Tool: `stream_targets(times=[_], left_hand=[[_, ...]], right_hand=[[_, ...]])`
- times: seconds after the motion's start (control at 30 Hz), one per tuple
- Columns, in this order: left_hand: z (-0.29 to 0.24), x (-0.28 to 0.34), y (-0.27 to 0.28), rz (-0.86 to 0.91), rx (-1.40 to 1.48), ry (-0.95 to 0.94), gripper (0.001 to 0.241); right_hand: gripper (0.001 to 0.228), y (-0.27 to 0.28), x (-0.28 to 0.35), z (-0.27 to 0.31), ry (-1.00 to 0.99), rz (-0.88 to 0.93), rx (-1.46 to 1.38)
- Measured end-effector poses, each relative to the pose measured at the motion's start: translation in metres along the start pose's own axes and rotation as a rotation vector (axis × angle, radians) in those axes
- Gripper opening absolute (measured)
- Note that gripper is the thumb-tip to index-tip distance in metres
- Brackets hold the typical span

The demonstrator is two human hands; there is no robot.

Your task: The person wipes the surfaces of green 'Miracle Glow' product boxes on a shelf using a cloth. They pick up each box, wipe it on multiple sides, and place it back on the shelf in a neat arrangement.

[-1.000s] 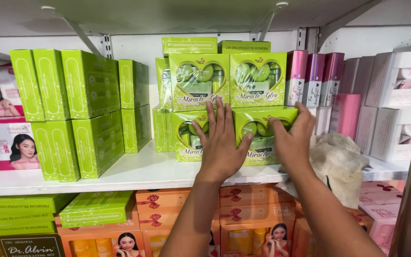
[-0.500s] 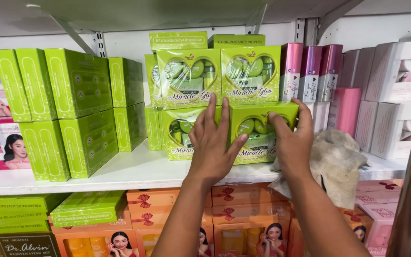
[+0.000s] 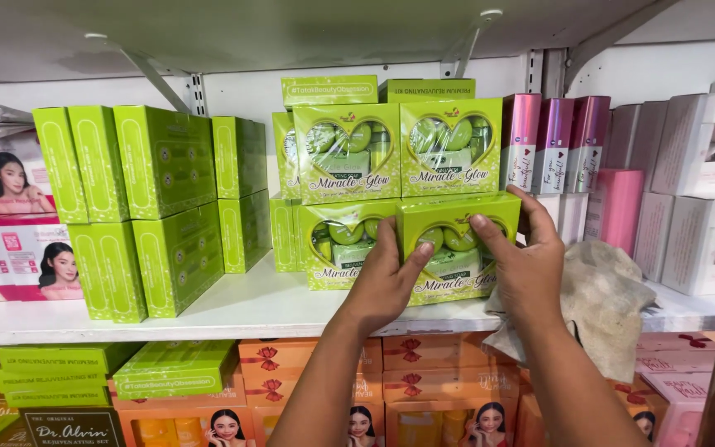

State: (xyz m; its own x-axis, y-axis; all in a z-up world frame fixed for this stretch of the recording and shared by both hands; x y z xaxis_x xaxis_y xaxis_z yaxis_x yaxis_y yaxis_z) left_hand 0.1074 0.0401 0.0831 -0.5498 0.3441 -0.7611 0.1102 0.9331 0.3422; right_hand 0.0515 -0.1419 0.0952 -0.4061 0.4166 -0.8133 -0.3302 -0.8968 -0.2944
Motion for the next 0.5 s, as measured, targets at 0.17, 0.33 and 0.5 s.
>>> stream_targets(times=[0.17,0.33,0.5], left_hand=[[-0.006,0.002,0.011,-0.069,0.036,-0.055,0.049],[-0.004,0.011,0.033,-0.143,0.084,-0.113,0.049],[-0.001,0.015,0.039,-0.197,0.046,-0.113,0.048]], right_hand=[[0.053,0.000,-0.001,-0.001,0.038,0.028,-0.084],[0.032,0.016,-0.004,-0.015,0.196,-0.037,0.093],[0.018,0.019,0.003,0.006,0.499,-0.139,0.192]])
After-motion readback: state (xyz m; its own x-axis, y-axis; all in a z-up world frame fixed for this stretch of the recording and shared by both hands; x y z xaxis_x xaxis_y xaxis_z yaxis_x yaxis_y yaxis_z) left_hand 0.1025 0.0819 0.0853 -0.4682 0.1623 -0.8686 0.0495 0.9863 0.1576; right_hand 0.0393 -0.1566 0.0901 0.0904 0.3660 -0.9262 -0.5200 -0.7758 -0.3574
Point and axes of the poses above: each hand's wrist, its own x-axis away from the middle knuckle, its own y-axis out of the back of the hand, z = x × y, the point moved 9 cm from there along -x, towards the middle knuckle, and after that the axes turned 1 degree about -x, right-handed, at the moved point
